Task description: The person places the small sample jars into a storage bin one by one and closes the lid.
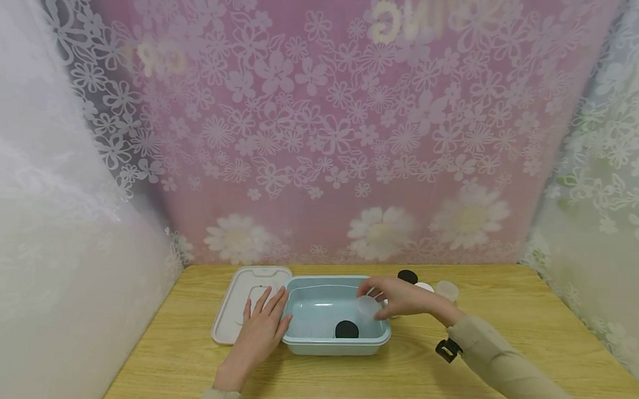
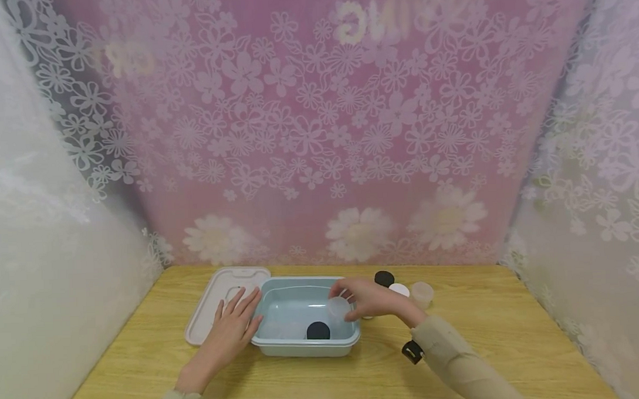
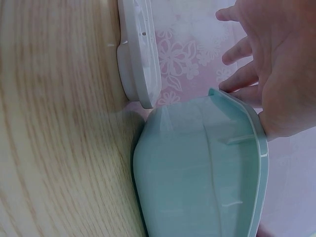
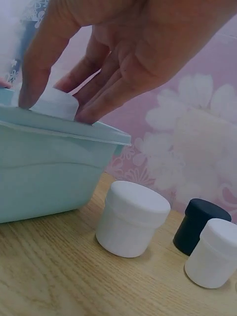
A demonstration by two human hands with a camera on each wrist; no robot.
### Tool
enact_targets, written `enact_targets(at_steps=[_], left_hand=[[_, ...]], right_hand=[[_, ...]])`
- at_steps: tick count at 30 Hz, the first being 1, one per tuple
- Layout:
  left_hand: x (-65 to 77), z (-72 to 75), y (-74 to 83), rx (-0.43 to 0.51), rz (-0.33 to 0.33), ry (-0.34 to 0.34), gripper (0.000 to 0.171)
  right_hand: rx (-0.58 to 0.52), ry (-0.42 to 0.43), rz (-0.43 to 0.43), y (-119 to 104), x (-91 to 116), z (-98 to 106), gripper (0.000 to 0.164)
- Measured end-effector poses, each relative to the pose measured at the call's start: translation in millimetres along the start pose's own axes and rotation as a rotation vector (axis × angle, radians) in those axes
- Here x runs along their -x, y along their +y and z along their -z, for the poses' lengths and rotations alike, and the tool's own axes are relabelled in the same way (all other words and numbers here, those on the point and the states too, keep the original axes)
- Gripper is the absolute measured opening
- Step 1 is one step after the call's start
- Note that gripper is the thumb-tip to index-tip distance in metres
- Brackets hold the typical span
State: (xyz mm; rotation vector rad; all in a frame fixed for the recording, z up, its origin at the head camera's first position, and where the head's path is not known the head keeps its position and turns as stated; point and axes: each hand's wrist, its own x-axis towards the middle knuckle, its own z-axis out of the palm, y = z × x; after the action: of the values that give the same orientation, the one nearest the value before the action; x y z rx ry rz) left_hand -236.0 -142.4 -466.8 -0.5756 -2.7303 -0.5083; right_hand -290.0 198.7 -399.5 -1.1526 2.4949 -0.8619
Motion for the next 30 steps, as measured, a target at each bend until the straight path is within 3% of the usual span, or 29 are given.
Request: enact_targets(at_steps=[9, 22, 30], left_hand=[[0.6, 0.3, 0.0, 0.009, 0.0, -0.002, 0.052], [0.0, 0.4, 0.6, 0.01, -0.01, 0.012, 0.052], [-0.3, 0.0, 0.1, 0.002, -0.012, 0.011, 0.052]], right_hand=[[0.101, -0.135, -0.06, -5, -15, 0, 0.043], [0.383, -0.19, -0.079, -13, -30, -15, 0.045], [0.362, -0.267, -0.133, -16, -31, -14, 0.042]])
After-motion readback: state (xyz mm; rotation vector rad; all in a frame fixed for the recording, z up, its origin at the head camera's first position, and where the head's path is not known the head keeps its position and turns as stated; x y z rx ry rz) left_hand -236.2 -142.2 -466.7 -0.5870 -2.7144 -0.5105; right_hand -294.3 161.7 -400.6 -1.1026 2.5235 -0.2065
